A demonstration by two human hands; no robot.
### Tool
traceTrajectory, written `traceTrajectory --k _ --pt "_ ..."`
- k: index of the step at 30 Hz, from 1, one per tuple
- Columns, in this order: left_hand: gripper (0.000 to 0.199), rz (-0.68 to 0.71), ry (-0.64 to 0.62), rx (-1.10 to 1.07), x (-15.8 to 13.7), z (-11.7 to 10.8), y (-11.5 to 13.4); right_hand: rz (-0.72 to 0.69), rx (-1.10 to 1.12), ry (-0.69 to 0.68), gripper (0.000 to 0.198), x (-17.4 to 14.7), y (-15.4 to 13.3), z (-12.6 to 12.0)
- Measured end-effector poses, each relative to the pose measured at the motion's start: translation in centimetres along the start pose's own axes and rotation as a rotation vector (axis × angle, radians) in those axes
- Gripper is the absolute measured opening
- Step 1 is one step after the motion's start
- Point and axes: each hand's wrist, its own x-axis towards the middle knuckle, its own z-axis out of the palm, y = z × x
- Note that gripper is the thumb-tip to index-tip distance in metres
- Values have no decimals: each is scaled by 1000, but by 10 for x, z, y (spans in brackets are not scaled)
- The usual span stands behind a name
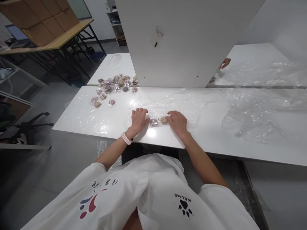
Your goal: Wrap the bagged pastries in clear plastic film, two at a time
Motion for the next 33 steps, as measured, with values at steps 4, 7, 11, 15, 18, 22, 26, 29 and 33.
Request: traceTrajectory --k 4,7,11,15,18,22,26,29,33 --pt "44 366 -38 19 -26 4 0 -336 -32 -58 35 -21 17 -4" --pt "42 397 -113 -36 -32 13 -6 -390 19 -128 42 -29 31 -4" --pt "29 156 -115 -146 -10 15 -9 -278 44 -27 39 -19 31 -1" --pt "32 -74 -237 -189 16 4 -7 -64 27 -163 35 0 23 -6" --pt "29 -111 -275 -122 23 -6 -8 43 -45 -256 29 6 17 -13" --pt "23 160 -65 61 7 -11 -1 -167 -203 10 27 -4 6 -14" --pt "40 506 -95 89 -12 -5 3 -419 -130 -42 32 -22 -2 -2" --pt "44 422 -104 83 -9 -3 -14 -420 -102 -107 39 -28 -2 8" --pt "37 74 78 -1 -2 -19 -67 -347 -62 -76 34 -27 -1 15"
